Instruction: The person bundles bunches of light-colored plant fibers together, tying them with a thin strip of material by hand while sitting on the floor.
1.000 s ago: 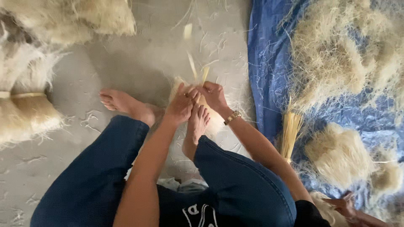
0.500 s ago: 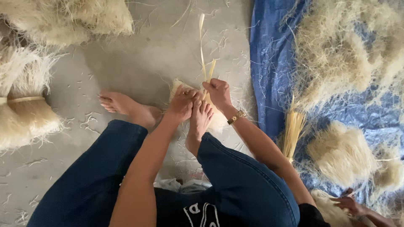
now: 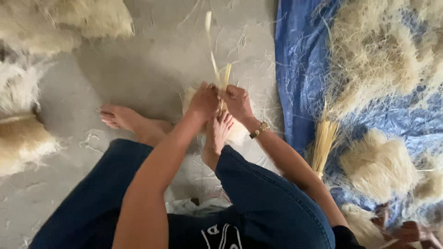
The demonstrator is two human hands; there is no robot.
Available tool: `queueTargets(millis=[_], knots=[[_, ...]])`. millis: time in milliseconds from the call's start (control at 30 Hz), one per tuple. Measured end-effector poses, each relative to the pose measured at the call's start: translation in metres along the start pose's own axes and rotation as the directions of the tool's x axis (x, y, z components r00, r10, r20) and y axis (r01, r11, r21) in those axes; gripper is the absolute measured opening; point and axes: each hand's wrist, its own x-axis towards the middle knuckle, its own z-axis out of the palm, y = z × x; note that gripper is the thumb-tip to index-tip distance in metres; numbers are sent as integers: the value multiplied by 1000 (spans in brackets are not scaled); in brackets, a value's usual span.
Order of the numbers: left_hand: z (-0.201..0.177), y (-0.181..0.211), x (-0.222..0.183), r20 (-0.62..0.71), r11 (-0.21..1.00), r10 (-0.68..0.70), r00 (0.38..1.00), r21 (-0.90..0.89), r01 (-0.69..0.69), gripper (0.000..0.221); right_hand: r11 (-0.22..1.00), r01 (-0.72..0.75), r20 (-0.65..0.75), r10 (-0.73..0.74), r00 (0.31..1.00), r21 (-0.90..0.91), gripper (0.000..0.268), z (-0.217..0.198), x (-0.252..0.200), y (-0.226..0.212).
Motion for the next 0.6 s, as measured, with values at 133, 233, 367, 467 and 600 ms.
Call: queueTargets(millis=[133,233,367,467,600], knots=[[6,-12,-2,0,992,-107,994,-70,107,11,998,55,-29,-56,998,-16,39,1,2,0],[27,-13,13,1,931,-196,981,-314,187,24,998,68,-81,-67,994,11,39,3,1,-1],[13,-17,-4,55,792,-265,963,-557,250,16,991,134,-96,-136,986,-26,43,9,4,8],[33,-19,1,-21,789,-216,976,-592,162,20,993,118,-74,-117,990,6,38,15,1,-13],[-13,-35,-27,157,508,-86,984,-843,179,41,994,111,-97,-109,989,13,45,22,13,-4]])
